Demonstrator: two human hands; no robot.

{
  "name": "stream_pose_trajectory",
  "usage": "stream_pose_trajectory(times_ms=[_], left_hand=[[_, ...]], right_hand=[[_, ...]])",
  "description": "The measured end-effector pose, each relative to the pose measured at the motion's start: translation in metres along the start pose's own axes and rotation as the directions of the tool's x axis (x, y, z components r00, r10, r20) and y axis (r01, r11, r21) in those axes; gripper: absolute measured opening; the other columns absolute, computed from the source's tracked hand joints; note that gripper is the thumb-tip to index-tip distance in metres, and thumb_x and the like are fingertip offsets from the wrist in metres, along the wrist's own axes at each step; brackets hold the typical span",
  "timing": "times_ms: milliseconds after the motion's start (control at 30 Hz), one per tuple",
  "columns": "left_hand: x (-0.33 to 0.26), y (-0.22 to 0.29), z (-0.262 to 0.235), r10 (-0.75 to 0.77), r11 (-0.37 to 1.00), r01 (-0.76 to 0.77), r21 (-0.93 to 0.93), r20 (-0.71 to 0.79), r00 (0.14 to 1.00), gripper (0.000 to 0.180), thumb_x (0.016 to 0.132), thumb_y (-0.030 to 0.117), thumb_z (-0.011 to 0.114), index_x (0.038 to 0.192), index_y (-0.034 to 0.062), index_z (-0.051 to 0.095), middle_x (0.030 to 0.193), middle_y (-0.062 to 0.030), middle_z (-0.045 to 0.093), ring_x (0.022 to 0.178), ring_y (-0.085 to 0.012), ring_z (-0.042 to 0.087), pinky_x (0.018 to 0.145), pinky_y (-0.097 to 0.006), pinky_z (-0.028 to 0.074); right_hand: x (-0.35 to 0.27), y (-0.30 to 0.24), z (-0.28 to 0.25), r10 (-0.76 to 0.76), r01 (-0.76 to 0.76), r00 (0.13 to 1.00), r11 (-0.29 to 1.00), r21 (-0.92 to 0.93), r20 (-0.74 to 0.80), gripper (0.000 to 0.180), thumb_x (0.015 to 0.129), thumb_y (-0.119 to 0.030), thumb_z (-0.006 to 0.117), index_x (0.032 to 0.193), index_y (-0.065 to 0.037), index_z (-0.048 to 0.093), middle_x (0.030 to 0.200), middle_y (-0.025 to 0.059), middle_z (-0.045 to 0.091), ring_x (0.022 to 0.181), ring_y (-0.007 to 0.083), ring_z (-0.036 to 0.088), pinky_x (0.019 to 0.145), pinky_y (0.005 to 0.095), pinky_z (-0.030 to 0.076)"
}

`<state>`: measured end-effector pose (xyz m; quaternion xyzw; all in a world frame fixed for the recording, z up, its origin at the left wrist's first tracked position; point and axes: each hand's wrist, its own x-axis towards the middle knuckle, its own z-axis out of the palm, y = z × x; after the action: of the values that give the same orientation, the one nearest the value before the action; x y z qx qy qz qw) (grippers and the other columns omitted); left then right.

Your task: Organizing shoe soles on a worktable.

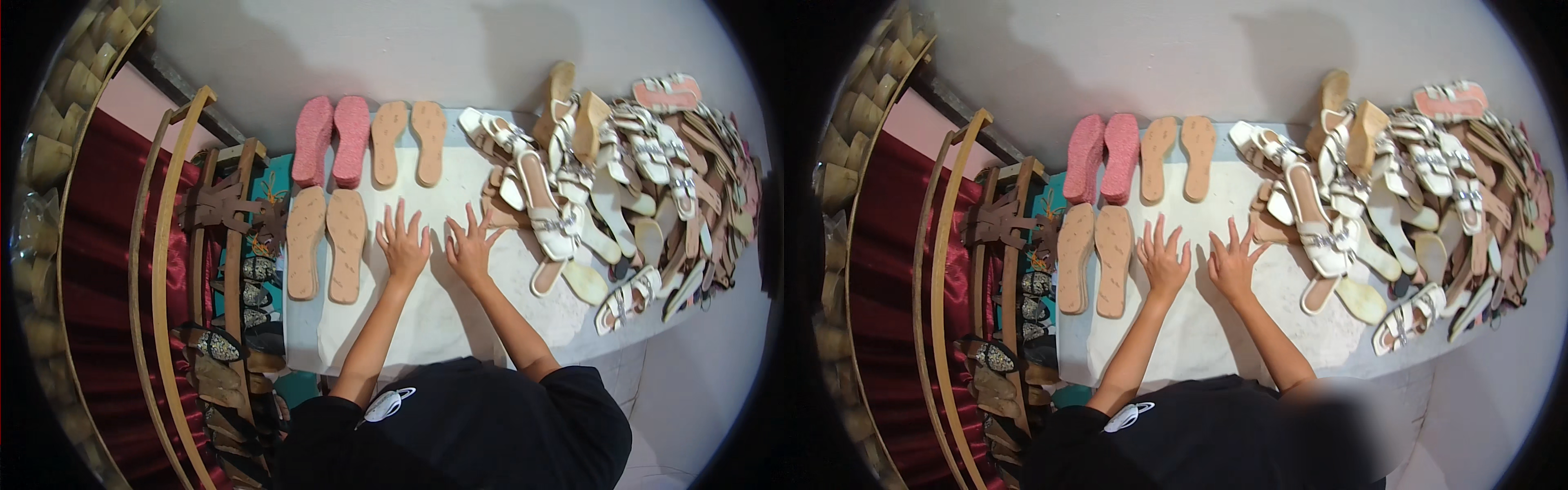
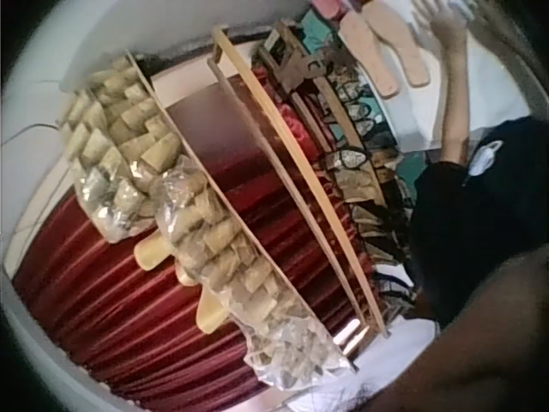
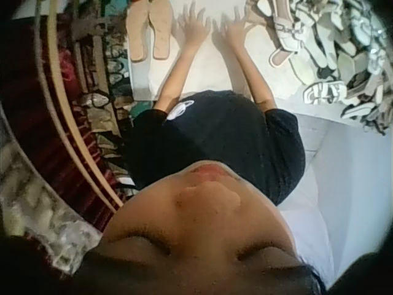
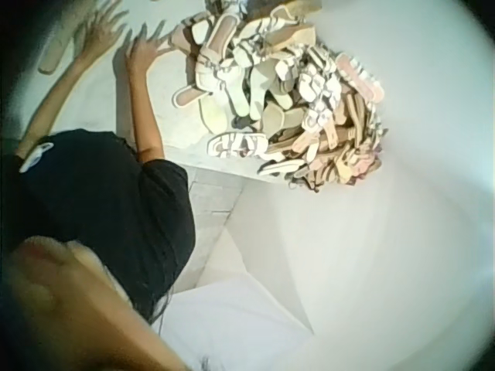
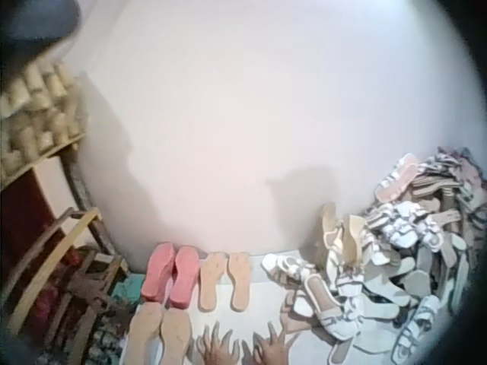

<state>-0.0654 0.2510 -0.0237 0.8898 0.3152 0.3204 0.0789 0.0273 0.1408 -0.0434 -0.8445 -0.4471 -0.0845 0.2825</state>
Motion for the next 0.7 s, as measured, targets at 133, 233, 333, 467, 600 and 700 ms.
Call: stream_pose_trajectory(times_ms=[133, 233, 333, 467, 600, 700], left_hand=[[-0.040, 0.059, -0.005, 0.156, 0.985, -0.151, -0.088, 0.051, 0.986, 0.031, 0.076, 0.022, 0.060, 0.105, 0.0133, 0.060, 0.129, -0.0077, 0.043, 0.121, -0.0277, 0.034, 0.094, -0.046, 0.023], [-0.068, 0.103, -0.001, 0.261, 0.952, -0.233, -0.199, 0.125, 0.957, 0.038, 0.076, 0.024, 0.059, 0.112, 0.0132, 0.055, 0.122, -0.0053, 0.046, 0.119, -0.0248, 0.035, 0.095, -0.048, 0.023], [-0.086, 0.143, -0.001, 0.329, 0.914, -0.267, -0.307, 0.170, 0.929, 0.041, 0.076, 0.024, 0.059, 0.116, 0.0136, 0.053, 0.120, -0.0051, 0.047, 0.118, -0.0247, 0.036, 0.094, -0.047, 0.024], [-0.104, 0.196, 0.004, 0.475, 0.829, -0.383, -0.409, 0.152, 0.867, 0.044, 0.074, 0.021, 0.061, 0.116, 0.0114, 0.052, 0.118, -0.0074, 0.047, 0.114, -0.0264, 0.040, 0.093, -0.043, 0.027], [-0.119, 0.251, 0.018, 0.578, 0.739, -0.449, -0.502, 0.129, 0.806, 0.046, 0.073, 0.020, 0.062, 0.117, 0.0113, 0.051, 0.119, -0.0089, 0.046, 0.114, -0.0268, 0.040, 0.092, -0.041, 0.029], [-0.128, 0.296, 0.031, 0.626, 0.687, -0.489, -0.537, 0.096, 0.774, 0.048, 0.072, 0.020, 0.062, 0.118, 0.0108, 0.050, 0.120, -0.0093, 0.045, 0.114, -0.0273, 0.040, 0.091, -0.040, 0.030]], right_hand=[[-0.058, 0.023, -0.053, 0.128, -0.132, 0.988, 0.990, -0.049, -0.082, 0.038, 0.074, -0.016, 0.057, 0.112, -0.016, 0.056, 0.137, 0.0129, 0.032, 0.130, 0.0463, 0.009, 0.089, 0.0726, -0.007], [-0.101, 0.048, -0.086, 0.177, -0.192, 0.971, 0.978, -0.083, -0.163, 0.034, 0.076, -0.015, 0.056, 0.111, -0.017, 0.056, 0.128, 0.0043, 0.044, 0.129, 0.0353, 0.026, 0.096, 0.0671, 0.000], [-0.132, 0.065, -0.116, 0.264, -0.296, 0.927, 0.951, -0.087, -0.267, 0.035, 0.076, -0.015, 0.056, 0.111, -0.016, 0.055, 0.125, 0.0042, 0.047, 0.126, 0.0296, 0.033, 0.100, 0.0614, 0.006], [-0.164, 0.086, -0.157, 0.319, -0.385, 0.868, 0.916, -0.109, -0.382, 0.038, 0.074, -0.016, 0.059, 0.112, -0.015, 0.055, 0.122, 0.0037, 0.048, 0.117, 0.0248, 0.042, 0.099, 0.0478, 0.022], [-0.194, 0.118, -0.191, 0.344, -0.440, 0.818, 0.890, -0.118, -0.461, 0.037, 0.073, -0.017, 0.061, 0.110, -0.014, 0.056, 0.119, 0.0045, 0.049, 0.112, 0.0238, 0.044, 0.095, 0.0423, 0.028], [-0.213, 0.149, -0.216, 0.367, -0.481, 0.799, 0.865, -0.141, -0.476, 0.036, 0.072, -0.017, 0.062, 0.108, -0.013, 0.058, 0.117, 0.0052, 0.050, 0.109, 0.0236, 0.046, 0.093, 0.0404, 0.030]])
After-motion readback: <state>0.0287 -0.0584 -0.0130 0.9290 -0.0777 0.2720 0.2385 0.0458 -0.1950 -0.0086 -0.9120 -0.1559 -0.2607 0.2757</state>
